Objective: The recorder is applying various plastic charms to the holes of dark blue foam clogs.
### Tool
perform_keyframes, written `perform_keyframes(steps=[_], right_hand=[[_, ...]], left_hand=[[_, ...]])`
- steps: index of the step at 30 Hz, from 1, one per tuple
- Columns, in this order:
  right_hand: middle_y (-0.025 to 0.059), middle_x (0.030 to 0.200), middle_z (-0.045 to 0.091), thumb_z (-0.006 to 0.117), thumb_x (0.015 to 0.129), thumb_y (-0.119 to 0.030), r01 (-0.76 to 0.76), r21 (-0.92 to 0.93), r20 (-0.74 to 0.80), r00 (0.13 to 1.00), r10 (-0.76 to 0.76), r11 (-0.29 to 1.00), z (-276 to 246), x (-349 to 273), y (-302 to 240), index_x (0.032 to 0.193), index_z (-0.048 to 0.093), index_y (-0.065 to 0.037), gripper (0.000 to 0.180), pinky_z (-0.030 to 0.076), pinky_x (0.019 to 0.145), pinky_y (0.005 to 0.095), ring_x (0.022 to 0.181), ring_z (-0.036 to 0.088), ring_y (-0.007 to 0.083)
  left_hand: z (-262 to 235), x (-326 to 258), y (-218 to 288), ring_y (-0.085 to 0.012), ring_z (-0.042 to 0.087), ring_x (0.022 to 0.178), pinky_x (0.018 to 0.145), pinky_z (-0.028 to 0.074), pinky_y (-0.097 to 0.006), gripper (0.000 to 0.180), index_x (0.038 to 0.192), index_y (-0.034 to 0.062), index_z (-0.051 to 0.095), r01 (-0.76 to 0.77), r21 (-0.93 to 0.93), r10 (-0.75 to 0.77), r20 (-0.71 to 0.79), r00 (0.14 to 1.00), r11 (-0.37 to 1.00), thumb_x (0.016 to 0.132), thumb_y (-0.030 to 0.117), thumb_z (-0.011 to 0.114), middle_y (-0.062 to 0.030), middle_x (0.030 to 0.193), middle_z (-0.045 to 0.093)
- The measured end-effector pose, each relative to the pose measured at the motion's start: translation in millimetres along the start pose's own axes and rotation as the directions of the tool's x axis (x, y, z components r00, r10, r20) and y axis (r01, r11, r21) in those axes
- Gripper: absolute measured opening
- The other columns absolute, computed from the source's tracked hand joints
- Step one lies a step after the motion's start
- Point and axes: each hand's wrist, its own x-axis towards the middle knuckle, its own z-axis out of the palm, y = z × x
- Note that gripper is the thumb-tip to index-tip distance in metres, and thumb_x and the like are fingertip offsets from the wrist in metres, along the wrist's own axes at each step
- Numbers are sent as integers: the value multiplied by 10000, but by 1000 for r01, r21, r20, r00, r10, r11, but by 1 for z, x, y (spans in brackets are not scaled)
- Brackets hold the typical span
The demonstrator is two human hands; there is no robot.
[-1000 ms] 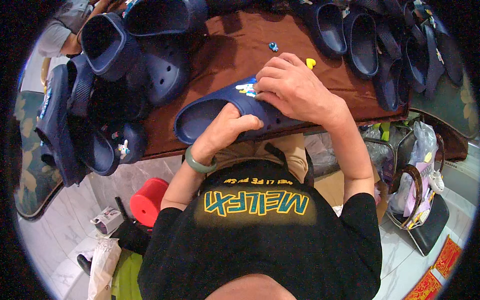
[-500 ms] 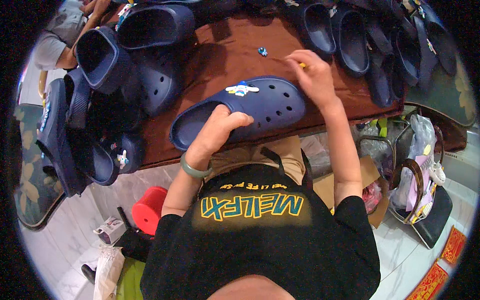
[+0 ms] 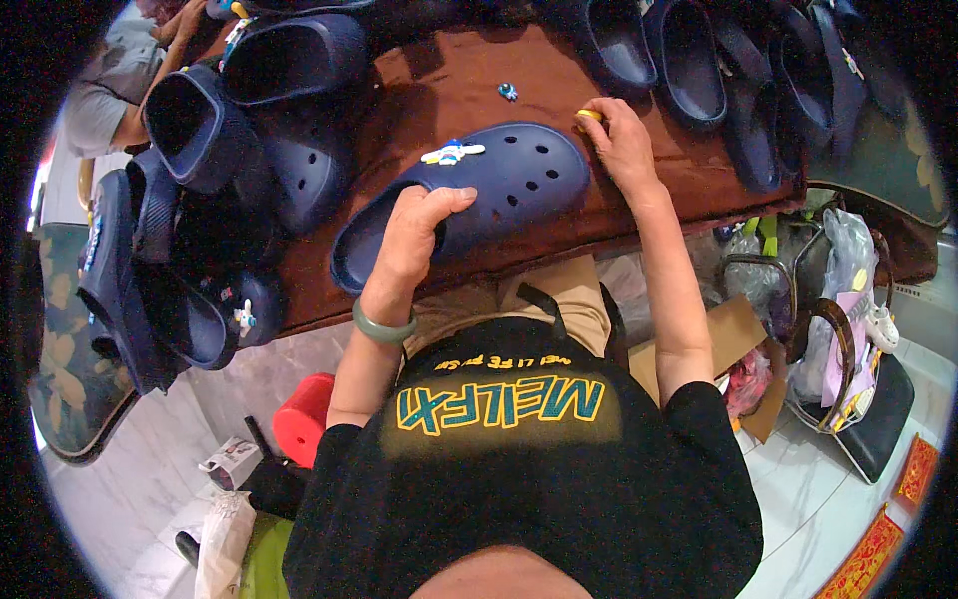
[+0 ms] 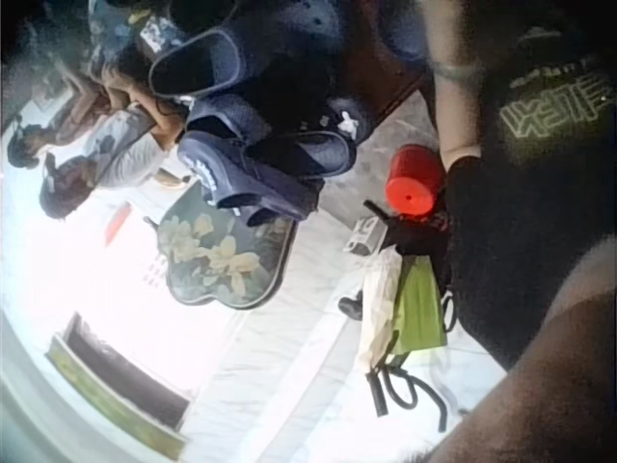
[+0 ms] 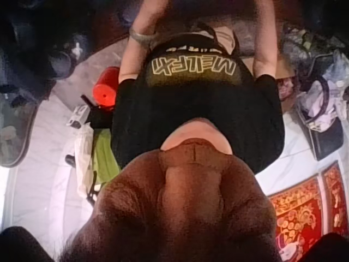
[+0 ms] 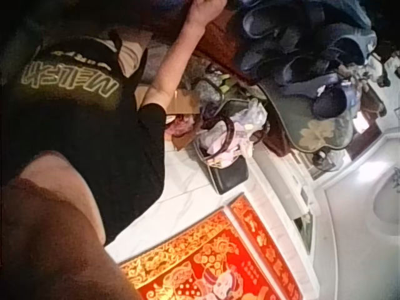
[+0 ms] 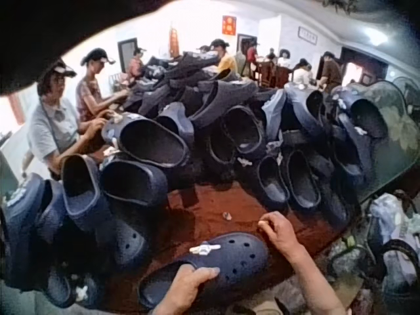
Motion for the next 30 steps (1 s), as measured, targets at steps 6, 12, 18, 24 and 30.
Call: perform_keyframes(steps=[6,12,18,24,30], right_hand=[[35,882,686,680,881,-85,-180,563,-46,968,248,806,-25,-35,-67,968,675,-15,112,488,757,233,837,623,93],[21,894,672,778,712,-87,278,301,3,956,-293,912,-21,-70,-116,861,703,-101,168,389,920,356,905,595,193],[49,1051,627,774,712,-154,258,238,44,960,-276,937,-13,-59,-111,909,679,-89,228,350,991,387,1133,501,246],[66,1118,592,779,727,-219,172,294,122,969,-216,940,-10,-49,-112,943,647,-102,279,320,1023,407,1167,479,283],[-4,955,610,753,753,-134,391,167,-107,920,-378,905,-1,-68,-109,962,657,-166,233,307,1010,478,986,550,223]], left_hand=[[-2,-5,3,-149,620,905,845,472,-288,316,1039,-37,667,-2,-22,2,-2,1000,1000,848,205,595,-65,968,679],[-4,-3,1,-147,596,944,872,460,-289,319,1067,-35,648,28,-15,-28,24,999,999,852,192,584,-65,1017,659],[0,-3,-2,-148,579,968,898,446,-293,344,1102,-28,632,8,6,-8,14,1000,1000,854,203,578,-69,1058,646],[-1,-4,1,-149,573,987,911,441,-297,359,1138,-21,619,57,20,-58,26,998,998,867,210,577,-66,1078,639],[8,-5,-1,-151,580,1008,926,451,-301,347,1169,-9,602,-79,123,62,133,989,989,870,163,637,-66,1091,640]])
